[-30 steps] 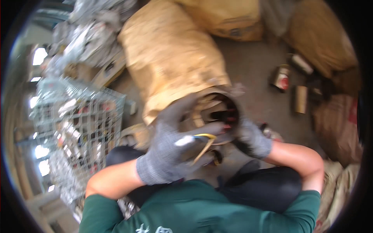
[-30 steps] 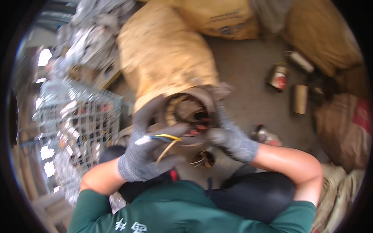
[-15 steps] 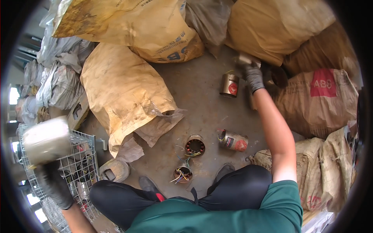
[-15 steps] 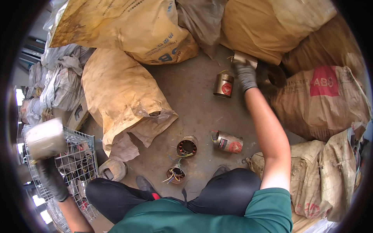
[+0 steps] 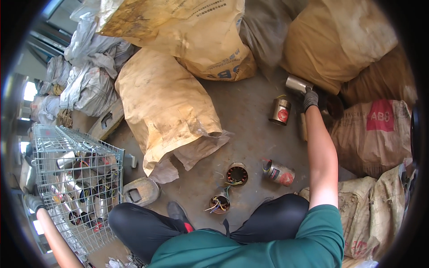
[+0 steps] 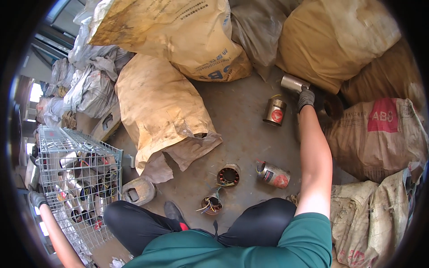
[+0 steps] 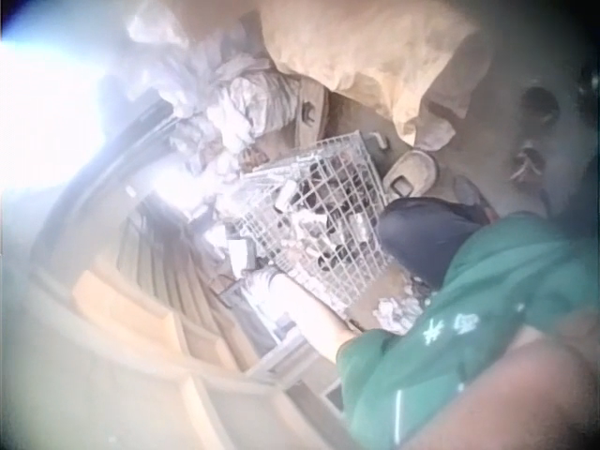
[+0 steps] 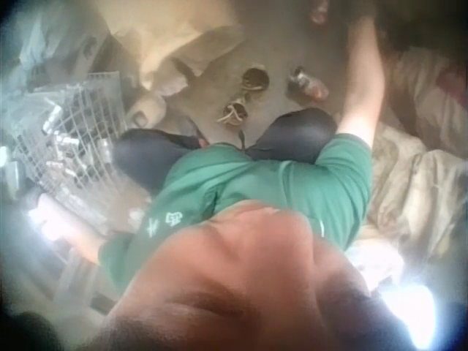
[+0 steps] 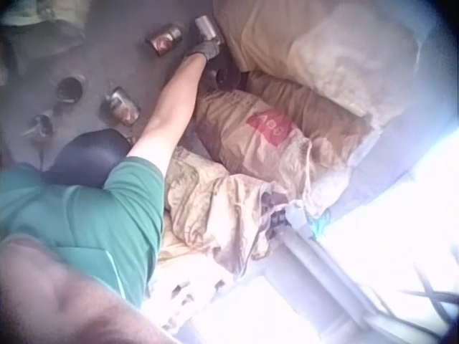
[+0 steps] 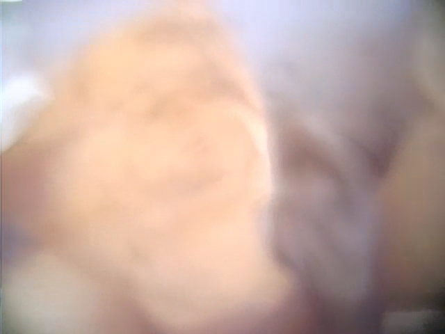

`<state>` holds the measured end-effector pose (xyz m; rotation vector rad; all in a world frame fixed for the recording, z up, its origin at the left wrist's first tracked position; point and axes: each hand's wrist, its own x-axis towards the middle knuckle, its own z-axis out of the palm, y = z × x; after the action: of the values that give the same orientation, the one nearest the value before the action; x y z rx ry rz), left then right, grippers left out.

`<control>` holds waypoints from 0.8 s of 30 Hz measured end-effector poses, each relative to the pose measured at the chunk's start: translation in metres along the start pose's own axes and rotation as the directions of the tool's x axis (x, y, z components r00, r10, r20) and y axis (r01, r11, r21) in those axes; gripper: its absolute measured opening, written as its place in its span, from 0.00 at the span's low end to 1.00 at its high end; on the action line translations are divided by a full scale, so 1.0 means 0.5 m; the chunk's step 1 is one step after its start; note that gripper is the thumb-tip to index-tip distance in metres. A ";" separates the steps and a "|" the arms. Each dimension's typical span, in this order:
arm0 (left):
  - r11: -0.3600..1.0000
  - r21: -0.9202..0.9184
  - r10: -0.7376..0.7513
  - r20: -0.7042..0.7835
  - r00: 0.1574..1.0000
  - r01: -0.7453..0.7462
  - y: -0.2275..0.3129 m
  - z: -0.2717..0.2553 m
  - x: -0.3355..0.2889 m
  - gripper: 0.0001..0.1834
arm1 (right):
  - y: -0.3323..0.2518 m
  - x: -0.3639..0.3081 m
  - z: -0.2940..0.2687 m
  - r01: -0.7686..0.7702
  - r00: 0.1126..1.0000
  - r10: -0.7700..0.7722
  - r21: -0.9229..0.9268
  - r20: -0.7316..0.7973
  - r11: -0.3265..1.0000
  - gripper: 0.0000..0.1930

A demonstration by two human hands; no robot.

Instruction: The person sorts metal components by picking up motor stators and metal cylindrical housings from large bags and a wire cart and placing them into different bags on the floor.

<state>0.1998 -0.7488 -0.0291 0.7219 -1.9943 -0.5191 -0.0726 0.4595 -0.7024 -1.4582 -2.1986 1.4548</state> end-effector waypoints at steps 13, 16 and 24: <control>0.975 -0.047 0.222 0.330 0.917 -0.219 0.024 0.072 -0.130 0.25 | -0.168 -0.496 -0.097 -0.866 0.231 -0.411 0.379 0.882 0.327 0.15; 0.832 -0.118 0.542 0.382 0.749 -0.542 0.304 0.226 -0.405 0.23 | -0.165 -0.624 -0.083 -0.641 0.398 -0.494 0.620 0.773 0.454 0.17; 0.530 -0.751 0.798 0.599 -0.068 -0.394 0.726 0.388 -1.010 0.32 | -0.193 -0.852 -0.100 -0.811 0.117 -0.465 0.355 0.877 0.465 0.24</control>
<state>0.1323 -0.1285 -0.2156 -1.1887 -2.8372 -0.7681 0.1170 0.1585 -0.4439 -0.1539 -0.5278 3.6477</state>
